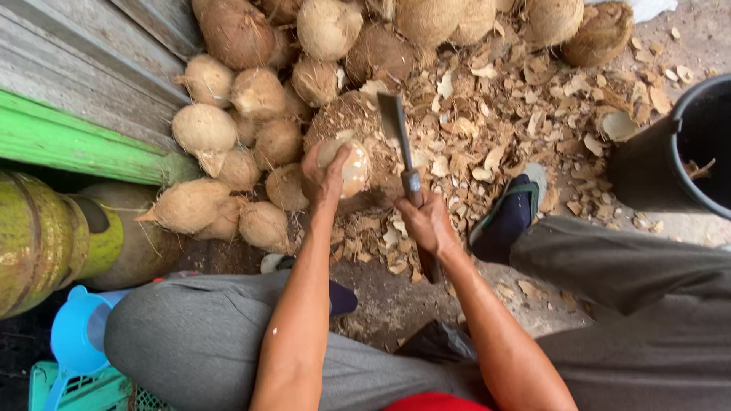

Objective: The person sits on the ground and uses a machete to peel the husk off a coconut. They rotate the coconut by hand and strike the husk repeatedly until it is removed, then place the peeled coconut into a green crate.

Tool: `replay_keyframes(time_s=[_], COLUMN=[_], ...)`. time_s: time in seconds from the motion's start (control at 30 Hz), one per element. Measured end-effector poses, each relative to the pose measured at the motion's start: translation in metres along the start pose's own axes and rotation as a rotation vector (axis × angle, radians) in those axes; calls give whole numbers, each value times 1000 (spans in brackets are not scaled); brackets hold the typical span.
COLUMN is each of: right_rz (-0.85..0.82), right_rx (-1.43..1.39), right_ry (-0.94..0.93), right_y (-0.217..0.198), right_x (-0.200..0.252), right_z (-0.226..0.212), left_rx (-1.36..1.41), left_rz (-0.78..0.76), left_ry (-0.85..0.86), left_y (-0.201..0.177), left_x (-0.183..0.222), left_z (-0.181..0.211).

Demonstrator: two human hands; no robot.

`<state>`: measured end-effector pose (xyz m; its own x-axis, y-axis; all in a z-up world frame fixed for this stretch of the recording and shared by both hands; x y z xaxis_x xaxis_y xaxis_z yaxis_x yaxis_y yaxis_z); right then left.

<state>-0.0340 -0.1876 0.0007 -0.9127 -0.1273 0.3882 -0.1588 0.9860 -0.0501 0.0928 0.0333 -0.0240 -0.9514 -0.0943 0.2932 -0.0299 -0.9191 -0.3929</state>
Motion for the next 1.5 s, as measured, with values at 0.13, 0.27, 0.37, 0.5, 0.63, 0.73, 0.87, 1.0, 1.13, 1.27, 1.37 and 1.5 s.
replay_keyframes(time_s=[0.13,0.27,0.37,0.5,0.63,0.73,0.87,1.0,1.13,1.27,1.37,1.5], right_rz=[-25,-80,7,29,-31,-25,-12,78,26,0,-109,-181], right_rx=[73,155,131,-45,224,135,293,164,257,314,113,34], right_ry=[80,123,3,-154,226,205,128,18,183,214,434,345], right_y=[17,27,20,25,32,27,26,27,29,17,24,13], right_x=[-6,-20,-18,-23,-31,-23,-11,-16,-28,-58,-14,-19], right_z=[15,12,1,-6,23,23,7,10,46,35,57,11], left_rx=[-195,-387,-450,-848,-136,-152,-508,-594,-171,-11,45,57], left_rz=[7,19,-5,239,49,22,132,61,56,153,82,92], left_ry=[-64,-53,60,566,-196,-157,226,374,59,-30,-31,213], left_y=[5,5,11,16,-1,8,5,14,10,-4,0,-6], left_x=[-11,-29,-31,-3,-15,-11,-11,-12,-8,-22,18,6], left_z=[-15,-25,-29,26,-23,-19,2,-2,-20,-3,-29,9])
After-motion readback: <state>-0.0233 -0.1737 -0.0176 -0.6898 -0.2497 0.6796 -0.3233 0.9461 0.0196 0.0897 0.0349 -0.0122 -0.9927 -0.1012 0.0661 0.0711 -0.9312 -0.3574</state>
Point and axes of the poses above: each hand's wrist, its own x-axis away from the middle knuckle, its own y-axis out of the palm, z = x × y, the point moved 9 cm from there along -x, towards the middle knuckle, and after that the axes turned 12 degrees about -z, right-handed, at the moved point
